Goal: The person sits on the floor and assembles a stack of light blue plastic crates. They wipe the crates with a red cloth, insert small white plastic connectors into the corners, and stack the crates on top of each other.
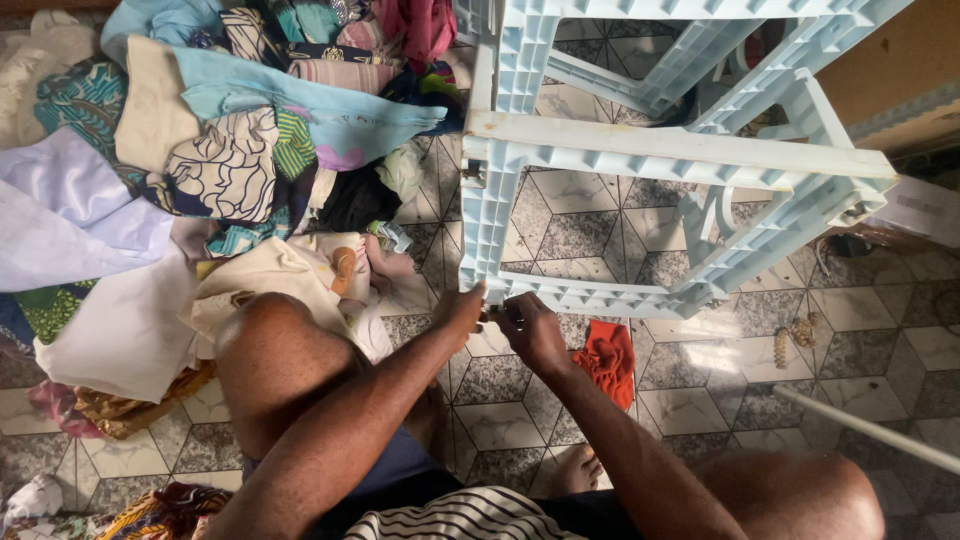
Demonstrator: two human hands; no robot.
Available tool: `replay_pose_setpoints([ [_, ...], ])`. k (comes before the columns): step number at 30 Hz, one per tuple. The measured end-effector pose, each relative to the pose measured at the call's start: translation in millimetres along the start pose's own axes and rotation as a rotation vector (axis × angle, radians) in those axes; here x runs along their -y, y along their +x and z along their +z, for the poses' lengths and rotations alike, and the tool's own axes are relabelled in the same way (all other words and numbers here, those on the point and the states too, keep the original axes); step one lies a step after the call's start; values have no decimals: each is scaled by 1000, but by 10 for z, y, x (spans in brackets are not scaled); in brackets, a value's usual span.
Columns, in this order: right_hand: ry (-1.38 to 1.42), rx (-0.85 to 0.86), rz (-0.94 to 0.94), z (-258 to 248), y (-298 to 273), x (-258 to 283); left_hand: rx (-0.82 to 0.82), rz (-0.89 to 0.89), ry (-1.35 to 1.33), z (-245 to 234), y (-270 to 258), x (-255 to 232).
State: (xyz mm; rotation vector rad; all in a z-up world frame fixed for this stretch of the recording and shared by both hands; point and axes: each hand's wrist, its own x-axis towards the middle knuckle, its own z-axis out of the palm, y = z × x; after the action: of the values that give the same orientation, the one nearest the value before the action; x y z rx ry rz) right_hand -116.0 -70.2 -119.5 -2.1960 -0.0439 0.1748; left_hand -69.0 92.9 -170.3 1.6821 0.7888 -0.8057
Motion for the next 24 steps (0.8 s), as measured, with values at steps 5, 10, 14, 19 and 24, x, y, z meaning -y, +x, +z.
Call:
replay_pose_setpoints([
  [5,-31,36,102,123,78,-80,-183,427,1125,-494,334,-156],
  [10,21,20,55,284,200,-20,-416,583,-10,-478,600,-382],
  [14,62,-25,47,392,296,47,-228,649,-392,-370,646,-480],
  [19,43,-14,97,480,378,120,-189,627,-497,-272,580,-700],
  [24,55,-27,99,430,420,214,-99,590,-434,-306,387,-966],
])
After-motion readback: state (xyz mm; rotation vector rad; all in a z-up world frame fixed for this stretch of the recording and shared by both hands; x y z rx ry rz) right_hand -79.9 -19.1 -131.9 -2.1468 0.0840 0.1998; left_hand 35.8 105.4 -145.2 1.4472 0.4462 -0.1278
